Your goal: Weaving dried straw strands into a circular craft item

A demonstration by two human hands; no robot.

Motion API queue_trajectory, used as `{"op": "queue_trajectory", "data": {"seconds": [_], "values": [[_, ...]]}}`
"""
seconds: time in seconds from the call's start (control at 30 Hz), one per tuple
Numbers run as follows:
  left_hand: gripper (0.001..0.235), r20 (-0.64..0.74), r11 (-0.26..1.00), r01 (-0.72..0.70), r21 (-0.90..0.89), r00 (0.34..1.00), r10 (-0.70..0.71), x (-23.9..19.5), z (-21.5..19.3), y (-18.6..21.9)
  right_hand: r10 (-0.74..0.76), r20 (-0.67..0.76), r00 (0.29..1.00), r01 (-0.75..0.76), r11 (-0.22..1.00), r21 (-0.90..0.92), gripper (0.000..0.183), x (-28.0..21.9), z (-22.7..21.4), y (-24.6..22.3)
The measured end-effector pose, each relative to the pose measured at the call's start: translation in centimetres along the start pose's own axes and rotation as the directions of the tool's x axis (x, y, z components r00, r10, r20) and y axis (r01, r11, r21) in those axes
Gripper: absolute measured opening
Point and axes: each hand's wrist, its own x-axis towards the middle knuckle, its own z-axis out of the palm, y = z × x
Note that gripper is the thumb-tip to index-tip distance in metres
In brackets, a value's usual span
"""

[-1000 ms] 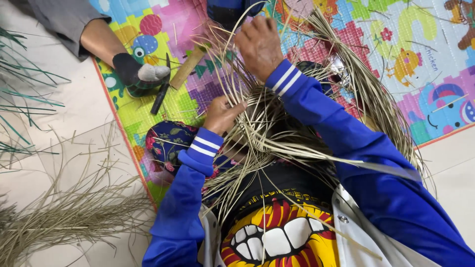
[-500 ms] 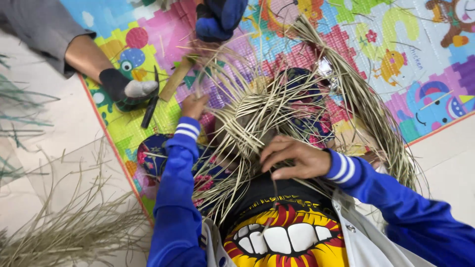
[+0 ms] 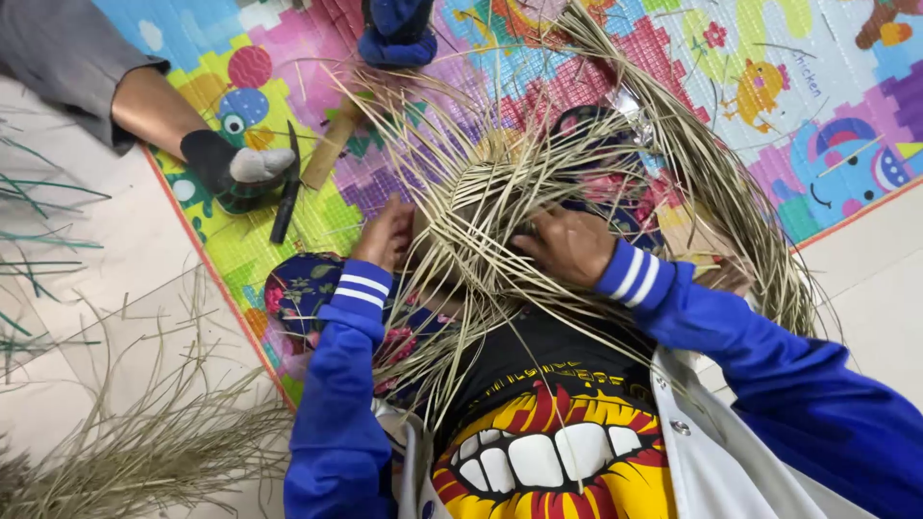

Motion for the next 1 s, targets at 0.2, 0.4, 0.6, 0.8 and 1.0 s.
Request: {"op": "queue_trajectory", "data": {"seconds": [0.2, 0.4, 0.6, 0.8, 1.0], "values": [[0.090, -0.108, 0.782, 0.050, 0.621, 0.994, 0.022, 3.6, 0.4, -0.2, 0.061, 0.239, 0.969, -0.048, 0.997, -0.060, 0.077, 1.8, 7.0, 2.6], [0.086, -0.120, 0.947, -0.035, 0.320, 0.990, 0.077, 6.9, -1.7, -3.6, 0.078, 0.424, 0.902, -0.141, 0.983, 0.118, 0.087, 2.7, 4.2, 1.4], [0.109, -0.110, 0.983, 0.138, 0.118, 0.986, -0.125, 4.6, 0.7, -3.0, 0.053, 0.371, 0.927, -0.208, 0.896, 0.392, 0.092, 2.4, 5.9, 1.3], [0.080, -0.119, 0.944, -0.324, 0.061, 0.937, 0.329, -4.1, 6.7, 0.3, 0.008, 0.113, 0.994, -0.055, 0.906, 0.420, 0.062, 0.8, 14.6, 5.4], [0.054, -0.024, 0.581, -0.795, -0.177, 0.593, 0.805, 1.2, 3.6, -5.6, -0.255, -0.192, 0.948, 0.313, 0.856, 0.410, 0.074, 1.4, 7.2, 1.5]]}}
